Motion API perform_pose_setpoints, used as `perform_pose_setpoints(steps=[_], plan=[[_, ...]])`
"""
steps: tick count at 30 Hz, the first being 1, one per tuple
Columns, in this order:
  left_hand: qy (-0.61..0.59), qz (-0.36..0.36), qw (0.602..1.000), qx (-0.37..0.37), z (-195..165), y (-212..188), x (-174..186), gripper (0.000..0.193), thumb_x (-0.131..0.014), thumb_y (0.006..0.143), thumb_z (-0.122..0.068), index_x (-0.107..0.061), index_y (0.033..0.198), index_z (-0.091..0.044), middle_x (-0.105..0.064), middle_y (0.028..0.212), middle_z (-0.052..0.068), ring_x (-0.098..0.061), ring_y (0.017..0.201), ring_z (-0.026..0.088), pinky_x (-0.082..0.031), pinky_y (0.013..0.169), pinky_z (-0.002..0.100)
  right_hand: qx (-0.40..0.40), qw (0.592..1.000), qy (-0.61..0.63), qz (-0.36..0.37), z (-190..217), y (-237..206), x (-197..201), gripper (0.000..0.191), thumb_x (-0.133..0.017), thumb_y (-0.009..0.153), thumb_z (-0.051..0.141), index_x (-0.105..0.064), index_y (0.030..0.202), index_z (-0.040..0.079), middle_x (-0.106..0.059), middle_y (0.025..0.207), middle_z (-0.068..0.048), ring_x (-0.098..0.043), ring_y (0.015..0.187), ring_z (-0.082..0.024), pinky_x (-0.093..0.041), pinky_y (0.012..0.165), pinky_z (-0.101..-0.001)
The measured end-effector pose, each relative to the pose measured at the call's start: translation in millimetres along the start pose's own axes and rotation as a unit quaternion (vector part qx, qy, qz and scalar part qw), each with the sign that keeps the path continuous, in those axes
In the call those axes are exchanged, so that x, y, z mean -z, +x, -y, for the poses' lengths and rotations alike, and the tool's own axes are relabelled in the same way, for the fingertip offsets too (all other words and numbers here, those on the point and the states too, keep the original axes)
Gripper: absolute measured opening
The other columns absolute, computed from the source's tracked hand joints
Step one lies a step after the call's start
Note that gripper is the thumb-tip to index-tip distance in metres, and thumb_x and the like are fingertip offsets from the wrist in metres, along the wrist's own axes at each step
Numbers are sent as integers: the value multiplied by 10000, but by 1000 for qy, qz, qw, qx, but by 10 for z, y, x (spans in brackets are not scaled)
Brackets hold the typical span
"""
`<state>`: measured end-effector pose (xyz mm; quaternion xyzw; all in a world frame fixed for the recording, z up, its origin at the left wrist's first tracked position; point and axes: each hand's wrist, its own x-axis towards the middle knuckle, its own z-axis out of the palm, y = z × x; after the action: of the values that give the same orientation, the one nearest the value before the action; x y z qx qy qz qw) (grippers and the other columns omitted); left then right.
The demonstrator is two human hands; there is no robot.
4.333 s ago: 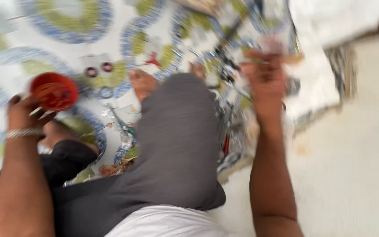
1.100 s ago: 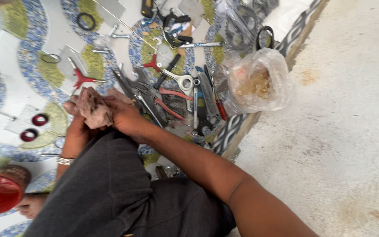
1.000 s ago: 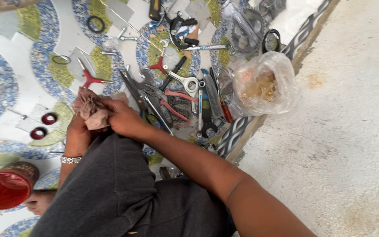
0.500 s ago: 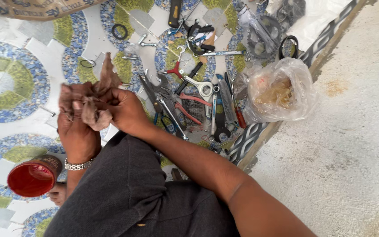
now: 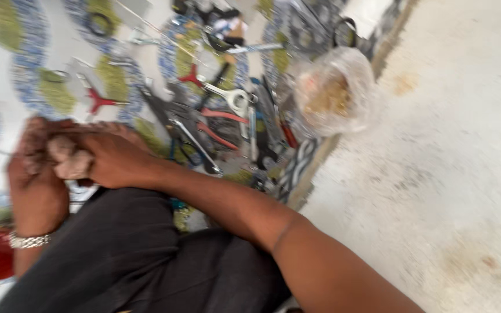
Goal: The person sits on the floor and applies red grease to a bicycle bearing cup using their fingers. They then pick up a set of ball bearings and carefully place them into the greased cup. The person continues to adjust the bearings and apply more grease to ensure they are properly seated.
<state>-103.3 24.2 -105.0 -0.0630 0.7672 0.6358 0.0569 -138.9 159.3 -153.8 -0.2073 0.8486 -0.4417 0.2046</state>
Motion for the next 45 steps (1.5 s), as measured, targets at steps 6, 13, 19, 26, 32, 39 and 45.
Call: perform_pose_setpoints(steps=[6,13,19,26,32,39,45], plan=[[37,-64,996,-49,77,30,-272,25,-489,1164,-16,-480,1182,-1,-535,1166,63,-536,1108,160,-449,1081,305,-87,992,67,-58,29,-26,27,421,-726,895,274,-715,1309,199,-767,1144,-93,-745,1064,-277,-572,960,-429],[-502,-367,777,102,323,512,-1140,329,-385,1132,-260,-326,1405,-84,-346,1444,70,-350,1352,212,-262,1206,384,-143,952,225,-151,-349,-657,362,421,-808,906,365,-556,1012,46,-580,785,-50,-591,704,-168,-541,685,-340],[-656,-446,608,33,184,660,-1393,590,-295,1105,-468,-194,1595,-154,-184,1683,76,-190,1561,257,-102,1313,451,-295,919,-58,-254,-1262,-2031,1424,336,-695,876,19,-618,1201,58,-753,1067,-145,-745,936,-227,-589,753,-346],[-693,-410,592,48,-73,670,-1397,634,-159,1104,-481,-46,1654,-185,-25,1749,54,-28,1619,237,-5,1324,462,-541,788,-261,-131,-1450,-2539,1614,458,-769,854,222,-603,1242,44,-720,1038,-263,-697,979,-439,-547,862,-515],[-857,-173,-391,-288,-56,670,-1381,559,-106,1121,-361,-135,1654,-193,-114,1716,77,-103,1573,260,-6,1266,529,-603,752,-208,-167,-1441,-2419,1481,375,-751,887,297,-647,1078,-8,-747,1037,-248,-726,1017,-403,-562,924,-477],[-756,-124,-571,-295,-90,664,-1354,561,-140,1106,-284,-236,1643,-152,-197,1697,109,-162,1553,316,-23,1242,574,-643,701,-189,-245,-1407,-2293,1403,369,-774,878,303,-685,1093,16,-716,1116,-229,-677,1066,-413,-530,922,-478],[-738,-156,-573,-321,-152,694,-1336,559,-125,1091,-291,-194,1632,-168,-157,1699,90,-140,1549,310,-37,1232,575,-643,699,-164,-266,-1418,-2299,1434,233,-765,852,230,-737,981,38,-763,1025,-159,-737,976,-327,-564,868,-419]])
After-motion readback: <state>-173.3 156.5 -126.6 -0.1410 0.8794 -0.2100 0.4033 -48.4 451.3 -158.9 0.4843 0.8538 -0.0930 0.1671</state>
